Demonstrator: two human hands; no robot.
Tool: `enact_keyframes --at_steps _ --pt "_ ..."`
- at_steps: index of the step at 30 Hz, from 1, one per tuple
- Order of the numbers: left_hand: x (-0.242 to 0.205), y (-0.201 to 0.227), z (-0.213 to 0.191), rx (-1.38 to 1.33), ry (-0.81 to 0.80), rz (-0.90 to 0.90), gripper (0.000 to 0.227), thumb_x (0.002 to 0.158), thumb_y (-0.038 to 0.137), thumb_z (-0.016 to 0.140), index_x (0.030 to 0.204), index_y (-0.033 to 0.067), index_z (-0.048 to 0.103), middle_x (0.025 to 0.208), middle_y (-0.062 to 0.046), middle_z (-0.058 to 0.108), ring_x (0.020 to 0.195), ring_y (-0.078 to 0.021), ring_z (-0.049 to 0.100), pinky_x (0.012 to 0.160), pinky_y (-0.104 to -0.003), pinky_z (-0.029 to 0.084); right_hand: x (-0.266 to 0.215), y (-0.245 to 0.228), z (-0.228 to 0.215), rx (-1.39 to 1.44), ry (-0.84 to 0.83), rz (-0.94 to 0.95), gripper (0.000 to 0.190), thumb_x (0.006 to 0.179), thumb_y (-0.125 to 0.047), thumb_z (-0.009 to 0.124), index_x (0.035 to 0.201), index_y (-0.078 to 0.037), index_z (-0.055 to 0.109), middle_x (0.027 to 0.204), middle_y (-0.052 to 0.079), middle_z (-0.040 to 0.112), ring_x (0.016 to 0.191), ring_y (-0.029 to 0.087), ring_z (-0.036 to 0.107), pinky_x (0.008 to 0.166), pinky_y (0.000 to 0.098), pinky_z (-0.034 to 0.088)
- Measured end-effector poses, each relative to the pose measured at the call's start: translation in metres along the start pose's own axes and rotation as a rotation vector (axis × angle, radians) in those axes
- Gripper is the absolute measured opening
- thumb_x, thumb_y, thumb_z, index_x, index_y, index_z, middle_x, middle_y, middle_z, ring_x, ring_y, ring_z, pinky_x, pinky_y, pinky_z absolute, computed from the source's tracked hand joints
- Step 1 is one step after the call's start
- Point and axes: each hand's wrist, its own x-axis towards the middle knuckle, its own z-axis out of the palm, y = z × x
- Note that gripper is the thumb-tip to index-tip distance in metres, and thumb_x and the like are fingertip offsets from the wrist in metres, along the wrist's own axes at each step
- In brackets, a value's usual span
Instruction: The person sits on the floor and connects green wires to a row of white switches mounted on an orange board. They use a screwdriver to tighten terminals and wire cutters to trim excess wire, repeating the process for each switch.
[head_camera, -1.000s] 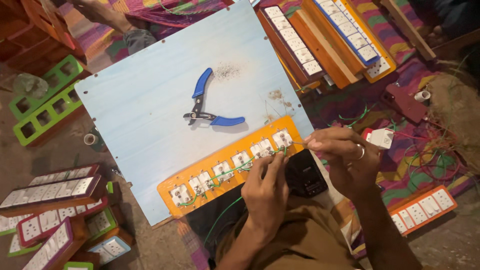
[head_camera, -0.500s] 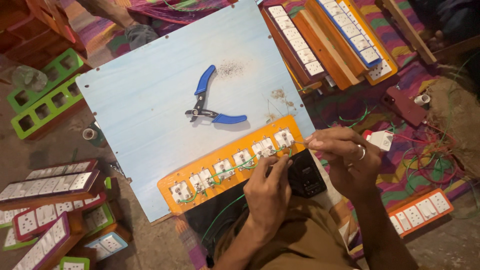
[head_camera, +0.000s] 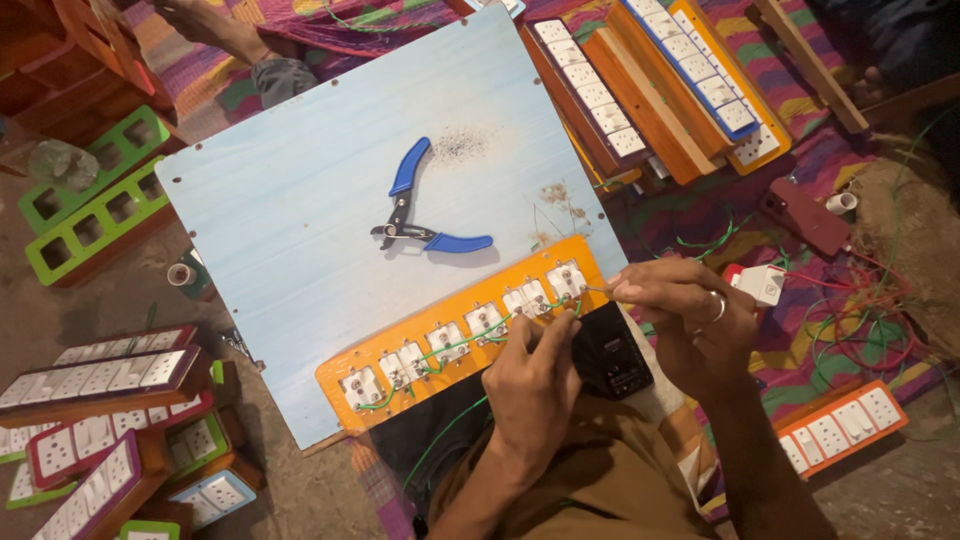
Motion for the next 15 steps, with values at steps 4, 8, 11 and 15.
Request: enact_keyframes --at_steps 4,8,11,15 --pt "0.004 0.001 0.000 0.041 0.005 -0.065 0.015 0.089 0.008 0.077 0.104 0.0076 0.075 0.079 -0.009 0.060 0.062 -0.0272 0.065 0.055 -0.038 0.052 0.002 -0.003 0.000 -0.071 -0.018 -0.024 0.012 0.106 0.001 0.059 0.114 -0.005 0.066 0.107 0.011 0.072 0.100 0.021 0.075 0.080 0.0299 0.064" --pt "0.011 0.006 0.005 0.066 0.067 -0.079 0.006 0.091 0.012 0.076 0.092 0.0078 0.072 0.078 -0.009 0.063 0.063 -0.0299 0.066 0.055 -0.039 0.053 0.004 -0.009 -0.002 -0.090 -0.036 0.022 0.014 0.112 -0.003 0.051 0.120 -0.004 0.061 0.114 0.014 0.072 0.104 0.023 0.076 0.089 0.0337 0.065" --pt "0.015 0.011 0.006 0.154 -0.018 -0.065 0.012 0.092 0.012 0.072 0.083 0.0056 0.068 0.078 -0.010 0.063 0.062 -0.0312 0.066 0.054 -0.041 0.052 0.007 -0.012 -0.001 -0.062 -0.040 0.076 0.018 0.113 -0.005 0.046 0.123 -0.003 0.061 0.123 0.019 0.071 0.108 0.026 0.076 0.092 0.0359 0.065" --pt "0.019 0.015 0.008 0.248 -0.120 -0.042 0.016 0.091 0.012 0.069 0.077 0.0043 0.064 0.077 -0.013 0.062 0.066 -0.0325 0.066 0.057 -0.043 0.053 0.006 -0.011 -0.002 -0.033 -0.024 0.077 0.016 0.113 -0.002 0.048 0.124 -0.004 0.061 0.121 0.018 0.072 0.104 0.024 0.077 0.091 0.0357 0.066"
